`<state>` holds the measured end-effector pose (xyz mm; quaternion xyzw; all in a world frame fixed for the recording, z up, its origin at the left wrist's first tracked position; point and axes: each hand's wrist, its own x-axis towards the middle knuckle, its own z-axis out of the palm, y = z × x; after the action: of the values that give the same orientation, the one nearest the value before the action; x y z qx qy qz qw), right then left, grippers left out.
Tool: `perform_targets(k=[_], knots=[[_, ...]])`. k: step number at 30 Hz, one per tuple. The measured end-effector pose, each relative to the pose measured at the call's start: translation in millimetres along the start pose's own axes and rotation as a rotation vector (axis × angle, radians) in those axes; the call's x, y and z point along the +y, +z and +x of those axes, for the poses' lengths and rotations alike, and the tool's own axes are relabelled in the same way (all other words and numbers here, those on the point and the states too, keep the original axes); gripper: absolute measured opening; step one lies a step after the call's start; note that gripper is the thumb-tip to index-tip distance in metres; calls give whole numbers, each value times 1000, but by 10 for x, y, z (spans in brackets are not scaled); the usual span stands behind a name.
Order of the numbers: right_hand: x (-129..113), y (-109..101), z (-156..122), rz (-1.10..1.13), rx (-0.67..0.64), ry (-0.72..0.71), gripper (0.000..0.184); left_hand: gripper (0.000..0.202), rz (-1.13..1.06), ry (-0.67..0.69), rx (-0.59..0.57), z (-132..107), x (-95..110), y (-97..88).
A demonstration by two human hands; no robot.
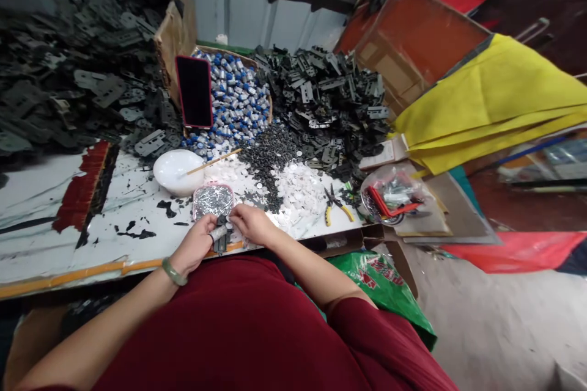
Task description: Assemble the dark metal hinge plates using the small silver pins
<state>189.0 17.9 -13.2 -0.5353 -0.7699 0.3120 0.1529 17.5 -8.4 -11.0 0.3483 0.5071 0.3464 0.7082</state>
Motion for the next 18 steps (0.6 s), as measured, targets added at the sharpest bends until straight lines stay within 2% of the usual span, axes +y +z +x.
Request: perform_targets(k=[6,9,12,14,16,18], knots=[[-177,-7,-72,-88,-48,-80,5,30,42,-46,-54,-44,7,-37],[-214,59,-101,-59,-42,-19,4,24,226,57,-30,-58,-36,-84],[-172,103,-107,80,-26,68,4,21,375,148,-11,-50,-91,-113],[-62,29,-95,181,-68,58,7,21,304,107,-63,-41,-112,-113],[114,-155,-75,156,-51,99,10,22,194,38,-106,-34,-115,-107],[327,-409,-48,-23,110,265,12,26,133,-7,-91,-30,-106,-104]])
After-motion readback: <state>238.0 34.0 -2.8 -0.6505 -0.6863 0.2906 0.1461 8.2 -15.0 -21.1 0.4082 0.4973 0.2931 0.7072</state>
